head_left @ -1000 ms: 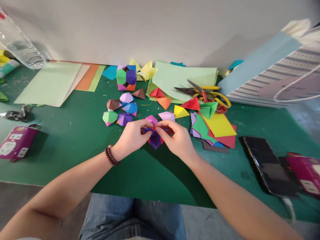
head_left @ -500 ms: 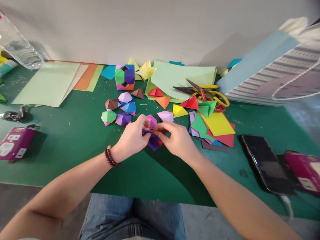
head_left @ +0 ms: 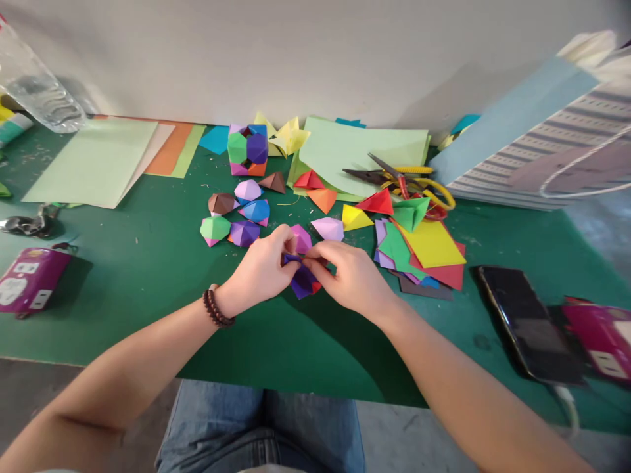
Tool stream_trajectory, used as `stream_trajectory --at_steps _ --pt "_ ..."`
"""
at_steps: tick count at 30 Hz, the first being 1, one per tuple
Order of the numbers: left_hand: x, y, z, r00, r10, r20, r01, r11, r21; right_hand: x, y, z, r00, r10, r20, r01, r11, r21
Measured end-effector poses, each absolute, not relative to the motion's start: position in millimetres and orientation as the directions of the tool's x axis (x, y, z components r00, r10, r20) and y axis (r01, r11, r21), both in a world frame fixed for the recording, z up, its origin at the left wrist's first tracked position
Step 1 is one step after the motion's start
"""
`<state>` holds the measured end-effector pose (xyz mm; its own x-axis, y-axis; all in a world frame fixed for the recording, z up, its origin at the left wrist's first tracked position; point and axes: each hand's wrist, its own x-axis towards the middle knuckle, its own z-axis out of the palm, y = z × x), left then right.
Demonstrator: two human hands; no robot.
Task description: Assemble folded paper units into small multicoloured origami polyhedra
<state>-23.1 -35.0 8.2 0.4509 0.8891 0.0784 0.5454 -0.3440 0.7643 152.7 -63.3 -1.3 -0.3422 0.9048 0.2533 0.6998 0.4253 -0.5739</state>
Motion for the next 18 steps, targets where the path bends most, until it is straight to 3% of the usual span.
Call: stream_trajectory --at_steps 4,7,11,18 --pt "-22.8 -30.9 3.6 0.468 0.884 0.013 0.399 -0.224 0.889 155.1 -61.4 -2.5 -0.347 0.901 0.262 0.713 0.435 -0.550" --pt "-22.1 -28.5 -0.3 0.483 0.875 -0.046 0.364 -0.153 0.919 155.9 -60.1 -4.5 -0.334 0.908 0.254 0.732 0.420 -0.536" --pt "-21.4 -28.3 -0.6 0.472 0.881 -0.031 0.437 -0.203 0.876 154.7 -60.8 -4.9 -0.333 0.912 0.241 0.728 0.411 -0.549" --pt "-19.6 -34.4 2.4 0.461 0.868 0.186 0.580 -0.452 0.678 152.7 -64.0 -2.4 -0.233 0.957 0.171 0.677 0.286 -0.678"
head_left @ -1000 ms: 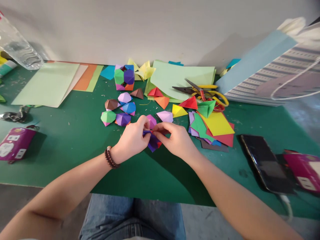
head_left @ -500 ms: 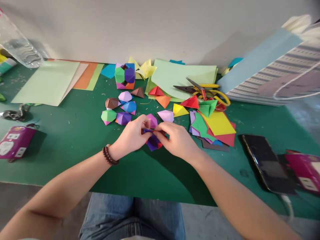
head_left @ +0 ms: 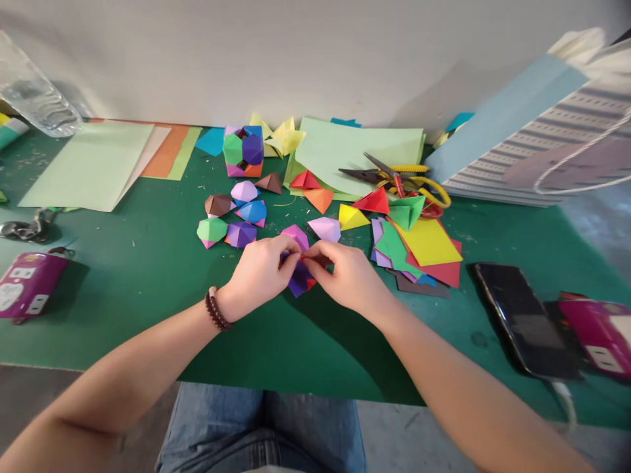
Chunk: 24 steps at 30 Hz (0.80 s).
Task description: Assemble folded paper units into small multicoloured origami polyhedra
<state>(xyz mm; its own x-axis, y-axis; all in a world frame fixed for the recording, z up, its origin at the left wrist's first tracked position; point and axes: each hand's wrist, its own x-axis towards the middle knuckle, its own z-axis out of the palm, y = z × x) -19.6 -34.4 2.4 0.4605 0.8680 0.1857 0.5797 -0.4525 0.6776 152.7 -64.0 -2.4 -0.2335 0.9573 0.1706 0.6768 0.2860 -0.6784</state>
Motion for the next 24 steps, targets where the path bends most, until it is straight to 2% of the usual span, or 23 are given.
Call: stream_trajectory --at_steps 7,15,19,24 --pt "-22.6 -33.6 -2.9 0.546 0.810 0.214 0.637 -0.567 0.523 152.5 -65.7 -0.1 -0.201 0.953 0.228 0.690 0.302 -0.658" --pt "-21.3 -34.7 -3.7 0.549 0.775 0.312 0.592 -0.624 0.509 149.2 -66.1 0.1 -0.148 0.961 0.232 0.625 0.273 -0.731" --pt "-21.4 -35.8 -1.9 0.561 0.769 0.306 0.621 -0.635 0.459 147.7 -68.7 -1.0 -0.207 0.929 0.308 0.673 0.364 -0.644" --pt "-20.3 -36.0 -2.8 0.603 0.708 0.368 0.630 -0.706 0.324 145.0 -70.7 -2.9 -0.246 0.901 0.358 0.734 0.414 -0.538"
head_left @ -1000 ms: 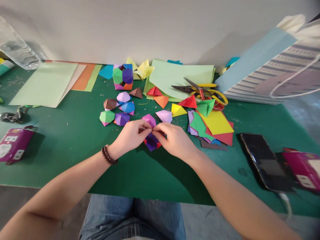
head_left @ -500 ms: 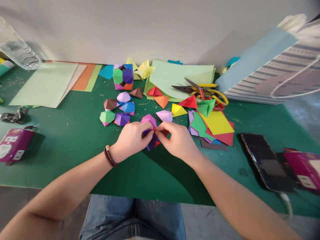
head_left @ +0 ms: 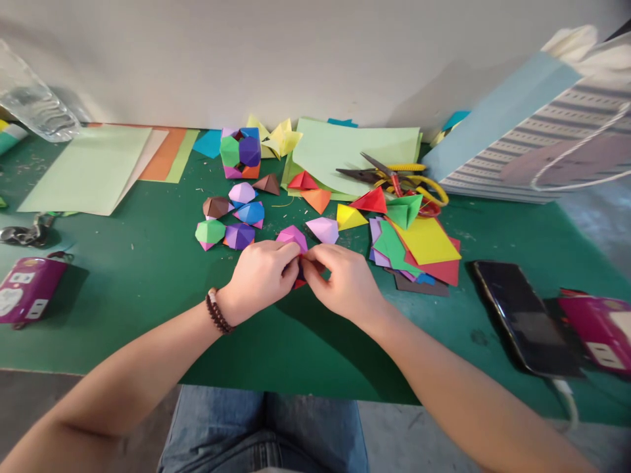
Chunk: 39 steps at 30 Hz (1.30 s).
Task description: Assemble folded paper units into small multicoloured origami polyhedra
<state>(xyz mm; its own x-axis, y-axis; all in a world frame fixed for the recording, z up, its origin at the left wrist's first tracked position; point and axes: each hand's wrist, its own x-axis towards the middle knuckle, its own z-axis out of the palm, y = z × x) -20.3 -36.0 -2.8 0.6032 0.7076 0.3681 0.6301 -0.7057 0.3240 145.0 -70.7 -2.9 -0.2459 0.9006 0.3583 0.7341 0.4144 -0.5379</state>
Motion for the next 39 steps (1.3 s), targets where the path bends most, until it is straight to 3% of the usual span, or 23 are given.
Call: stream_trajectory --at_steps 8,14,16,18,21,23,25,27,29,31,33,35,37,39 --pt "-15.0 -38.6 -5.9 0.624 0.667 0.408 0.642 -0.735 0.219 143.9 -68.9 -4.7 -0.245 0.900 0.361 0.788 0.402 -0.466" --pt "-15.5 -36.3 -7.3 0.597 0.683 0.422 0.656 -0.718 0.234 146.7 -67.3 -4.1 -0.171 0.931 0.323 0.766 0.332 -0.550" --pt "-16.9 -36.5 -4.9 0.564 0.710 0.422 0.659 -0.695 0.288 148.5 -65.5 -4.7 -0.187 0.919 0.347 0.750 0.361 -0.553" --pt "-19.0 -37.2 -0.6 0.498 0.767 0.404 0.616 -0.641 0.458 150.9 -62.9 -5.5 -0.191 0.883 0.429 0.728 0.420 -0.542" --pt "-22.7 -38.1 6.4 0.395 0.881 0.260 0.398 -0.419 0.816 154.8 -58.3 -6.8 -0.120 0.772 0.624 0.707 0.507 -0.492" --pt "-24.5 -38.0 9.7 0.302 0.947 0.113 0.229 -0.187 0.955 156.9 -55.5 -8.0 -0.068 0.690 0.721 0.708 0.543 -0.452" --pt "-25.8 -37.3 12.0 0.287 0.956 -0.062 0.090 0.038 0.995 158.1 -53.4 -9.8 -0.050 0.621 0.782 0.698 0.581 -0.417" --pt "-26.9 -36.0 14.1 0.394 0.888 -0.237 -0.019 0.266 0.964 158.7 -52.0 -12.2 -0.073 0.573 0.816 0.669 0.635 -0.386" --pt "-28.4 -34.0 15.8 0.487 0.815 -0.314 -0.104 0.411 0.906 159.1 -51.0 -14.5 -0.125 0.559 0.820 0.638 0.678 -0.365" --pt "-30.6 -30.9 16.5 0.495 0.810 -0.316 -0.175 0.449 0.877 159.9 -50.1 -16.0 -0.186 0.579 0.794 0.620 0.696 -0.362" --pt "-33.2 -27.0 15.8 0.451 0.838 -0.309 -0.213 0.437 0.874 161.1 -48.9 -15.9 -0.214 0.637 0.741 0.606 0.681 -0.411" --pt "-35.5 -23.5 13.7 0.413 0.857 -0.308 -0.218 0.421 0.881 162.2 -47.6 -13.9 -0.141 0.736 0.662 0.561 0.610 -0.559" --pt "-36.8 -21.6 11.0 0.396 0.870 -0.292 -0.215 0.398 0.892 162.2 -46.2 -10.8 0.004 0.862 0.507 0.397 0.464 -0.792" --pt "-36.7 -21.5 8.7 0.407 0.874 -0.267 -0.204 0.371 0.906 160.5 -45.4 -7.2 0.075 0.961 0.266 0.124 0.255 -0.959"
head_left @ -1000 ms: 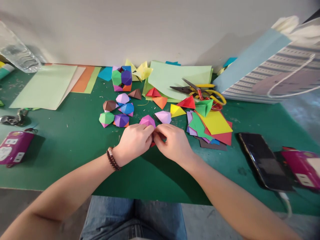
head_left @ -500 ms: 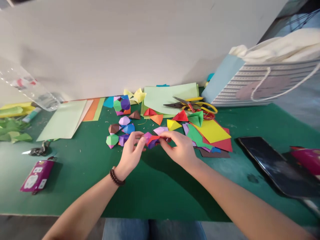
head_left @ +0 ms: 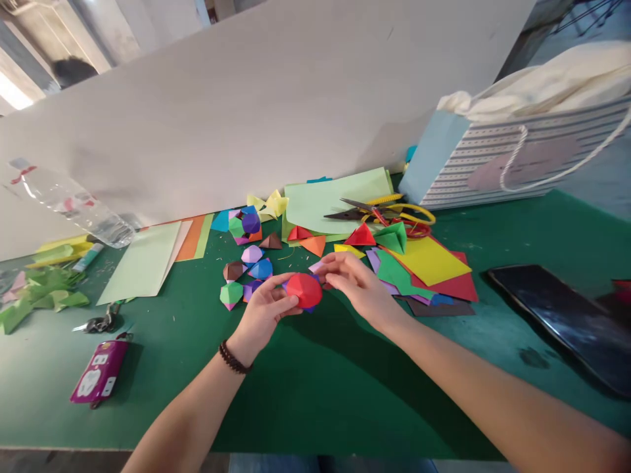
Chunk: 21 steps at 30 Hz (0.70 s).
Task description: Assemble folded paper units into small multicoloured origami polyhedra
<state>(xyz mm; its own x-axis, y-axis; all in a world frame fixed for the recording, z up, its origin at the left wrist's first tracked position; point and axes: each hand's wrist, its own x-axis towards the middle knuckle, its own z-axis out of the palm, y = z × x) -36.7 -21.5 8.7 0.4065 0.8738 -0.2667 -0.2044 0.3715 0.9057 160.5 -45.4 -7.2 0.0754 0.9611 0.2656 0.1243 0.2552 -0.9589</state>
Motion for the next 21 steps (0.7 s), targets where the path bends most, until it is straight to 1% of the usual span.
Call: stream_trajectory --at_steps 1,2,4,7,9,11,13,15,17,19,21 --pt "-36.3 -21.9 7.9 0.416 0.873 -0.255 -0.195 0.359 0.913 159.0 -45.4 -5.4 0.056 0.987 0.149 0.000 0.149 -0.989" --pt "-35.8 -22.4 7.4 0.427 0.871 -0.244 -0.184 0.347 0.919 157.5 -45.7 -3.6 0.016 0.998 0.056 -0.094 0.057 -0.994" --pt "-35.6 -22.7 7.4 0.452 0.863 -0.226 -0.163 0.329 0.930 154.5 -47.0 -0.6 -0.061 0.997 -0.055 -0.209 -0.067 -0.976" --pt "-38.9 -20.4 11.1 0.503 0.838 -0.214 -0.128 0.317 0.940 152.0 -49.4 2.3 -0.123 0.984 -0.129 -0.340 -0.165 -0.926" --pt "-43.0 -18.5 17.3 0.518 0.834 -0.191 -0.070 0.264 0.962 150.2 -50.5 2.5 -0.148 0.975 -0.163 -0.409 -0.211 -0.888" --pt "-46.4 -19.1 26.3 0.498 0.856 -0.139 0.048 0.133 0.990 146.4 -51.5 1.0 -0.168 0.968 -0.186 -0.452 -0.244 -0.858" --pt "-47.4 -24.5 36.4 0.466 0.883 -0.065 0.233 -0.052 0.971 140.7 -52.9 -2.2 -0.190 0.962 -0.194 -0.469 -0.263 -0.843" --pt "-47.3 -34.0 45.0 0.465 0.885 0.011 0.430 -0.237 0.871 135.0 -55.2 -6.3 -0.225 0.957 -0.182 -0.452 -0.268 -0.851" --pt "-49.8 -44.8 49.7 0.495 0.868 0.047 0.549 -0.353 0.758 131.5 -58.2 -10.3 -0.265 0.951 -0.160 -0.346 -0.249 -0.905" --pt "-59.4 -53.7 49.4 0.486 0.874 0.022 0.619 -0.362 0.697 131.1 -61.2 -13.4 -0.273 0.957 -0.102 -0.137 -0.144 -0.980" --pt "-76.9 -59.5 44.8 0.432 0.901 -0.028 0.660 -0.294 0.692 132.7 -63.6 -15.4 -0.240 0.971 0.014 0.105 0.040 -0.994"
